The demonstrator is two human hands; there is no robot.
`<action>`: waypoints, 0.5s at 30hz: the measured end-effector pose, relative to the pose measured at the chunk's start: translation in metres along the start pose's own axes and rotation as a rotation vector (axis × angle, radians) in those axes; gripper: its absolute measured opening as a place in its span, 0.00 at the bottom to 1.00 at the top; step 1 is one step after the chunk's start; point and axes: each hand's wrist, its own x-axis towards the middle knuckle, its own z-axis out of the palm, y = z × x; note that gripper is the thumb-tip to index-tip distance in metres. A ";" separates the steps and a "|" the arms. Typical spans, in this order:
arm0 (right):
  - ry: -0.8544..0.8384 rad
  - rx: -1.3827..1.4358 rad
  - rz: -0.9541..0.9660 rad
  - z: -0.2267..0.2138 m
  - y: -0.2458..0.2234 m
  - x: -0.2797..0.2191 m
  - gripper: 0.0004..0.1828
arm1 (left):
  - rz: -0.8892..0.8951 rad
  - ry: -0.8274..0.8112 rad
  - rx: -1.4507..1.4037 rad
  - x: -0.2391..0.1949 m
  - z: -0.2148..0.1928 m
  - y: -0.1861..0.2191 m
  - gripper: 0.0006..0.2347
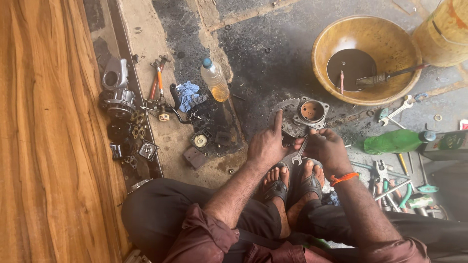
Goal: The person handles various metal engine components by hand, rinsing them with liquid from different bottles and wiping them over a basin.
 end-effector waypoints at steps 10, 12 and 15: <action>-0.204 -0.892 -0.203 -0.083 -0.065 0.023 0.14 | 0.013 -0.084 0.039 0.007 0.007 -0.002 0.51; -0.230 -0.899 -0.219 -0.087 -0.072 0.021 0.16 | 0.063 -0.013 0.025 0.008 0.007 -0.003 0.51; -0.114 -0.830 -0.400 -0.104 -0.053 0.011 0.16 | 0.009 -0.121 0.023 0.008 0.002 -0.003 0.51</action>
